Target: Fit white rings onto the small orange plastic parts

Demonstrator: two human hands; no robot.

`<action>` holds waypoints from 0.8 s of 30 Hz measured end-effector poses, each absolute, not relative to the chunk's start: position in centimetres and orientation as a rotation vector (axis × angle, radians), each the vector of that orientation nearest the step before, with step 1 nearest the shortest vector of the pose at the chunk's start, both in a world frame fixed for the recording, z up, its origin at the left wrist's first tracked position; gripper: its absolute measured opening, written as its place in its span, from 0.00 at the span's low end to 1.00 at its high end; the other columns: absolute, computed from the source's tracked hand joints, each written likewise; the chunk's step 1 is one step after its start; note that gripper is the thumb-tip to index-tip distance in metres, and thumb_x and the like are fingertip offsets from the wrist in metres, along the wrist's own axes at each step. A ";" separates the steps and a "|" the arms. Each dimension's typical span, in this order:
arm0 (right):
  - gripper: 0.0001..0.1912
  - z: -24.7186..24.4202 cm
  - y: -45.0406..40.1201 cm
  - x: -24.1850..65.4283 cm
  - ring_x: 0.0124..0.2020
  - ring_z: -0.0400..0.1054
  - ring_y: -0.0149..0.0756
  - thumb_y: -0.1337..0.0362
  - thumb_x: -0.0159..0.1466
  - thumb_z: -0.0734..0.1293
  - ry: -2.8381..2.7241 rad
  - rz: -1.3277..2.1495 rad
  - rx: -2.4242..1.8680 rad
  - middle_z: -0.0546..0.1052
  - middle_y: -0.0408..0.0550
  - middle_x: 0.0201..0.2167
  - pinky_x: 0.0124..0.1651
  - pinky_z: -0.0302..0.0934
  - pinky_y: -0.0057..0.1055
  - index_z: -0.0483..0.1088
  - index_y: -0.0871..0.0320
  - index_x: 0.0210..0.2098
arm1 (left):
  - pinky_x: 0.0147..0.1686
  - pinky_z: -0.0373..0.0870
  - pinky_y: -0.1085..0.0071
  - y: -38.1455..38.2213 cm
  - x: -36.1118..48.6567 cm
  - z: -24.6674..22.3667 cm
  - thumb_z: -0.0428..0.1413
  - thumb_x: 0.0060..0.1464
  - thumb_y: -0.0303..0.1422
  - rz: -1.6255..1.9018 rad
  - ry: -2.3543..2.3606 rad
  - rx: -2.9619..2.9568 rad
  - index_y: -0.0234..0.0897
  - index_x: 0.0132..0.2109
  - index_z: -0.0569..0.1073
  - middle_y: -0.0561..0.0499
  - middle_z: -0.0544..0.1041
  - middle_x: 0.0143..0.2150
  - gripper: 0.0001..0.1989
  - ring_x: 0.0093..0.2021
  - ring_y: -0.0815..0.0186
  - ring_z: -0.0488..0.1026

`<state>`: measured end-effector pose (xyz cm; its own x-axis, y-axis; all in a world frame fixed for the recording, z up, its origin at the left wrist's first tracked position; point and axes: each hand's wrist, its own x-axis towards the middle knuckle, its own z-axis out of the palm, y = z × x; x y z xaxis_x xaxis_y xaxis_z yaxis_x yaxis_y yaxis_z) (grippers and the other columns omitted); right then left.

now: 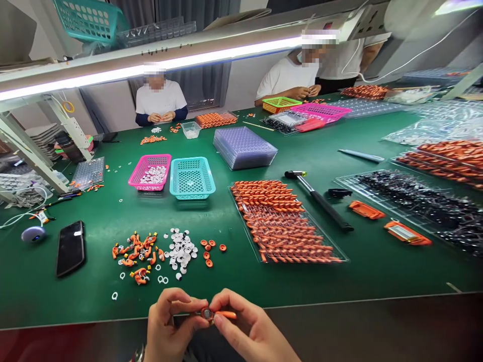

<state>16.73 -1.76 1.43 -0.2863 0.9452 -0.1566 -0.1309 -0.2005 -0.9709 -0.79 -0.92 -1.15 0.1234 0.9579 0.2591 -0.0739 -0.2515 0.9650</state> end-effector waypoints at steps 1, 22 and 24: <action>0.15 1.5 -1.8 16.7 0.36 0.64 0.35 0.52 0.64 0.66 -1.206 1.612 -1.078 0.70 0.44 0.32 0.40 0.60 0.29 0.69 0.59 0.35 | 0.38 0.79 0.76 -0.9 -0.7 -1.0 0.66 0.53 0.31 1.336 0.928 1.431 0.44 0.43 0.71 0.55 0.84 0.37 0.13 0.37 0.65 0.82; 0.13 -2.3 -2.4 14.9 0.31 0.67 0.30 0.57 0.52 0.78 -0.534 1.812 -0.659 0.75 0.43 0.28 0.37 0.62 0.25 0.76 0.57 0.30 | 0.39 0.75 0.80 -0.6 -0.1 2.9 0.61 0.58 0.42 1.394 1.094 2.212 0.41 0.41 0.73 0.54 0.83 0.34 0.10 0.34 0.69 0.81; 0.13 -2.3 -2.6 15.1 0.32 0.68 0.30 0.57 0.52 0.79 -0.538 1.829 -0.657 0.76 0.43 0.29 0.37 0.63 0.24 0.76 0.56 0.31 | 0.39 0.75 0.79 -0.6 -0.2 2.8 0.60 0.58 0.42 1.391 1.121 2.243 0.41 0.40 0.74 0.53 0.82 0.34 0.10 0.34 0.68 0.81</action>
<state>15.07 -2.57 -2.27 -0.2793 0.9427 -0.1823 -0.6939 -0.3294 -0.6403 -0.17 -0.63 2.79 0.2383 0.7314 0.6389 0.4691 -0.6628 0.5837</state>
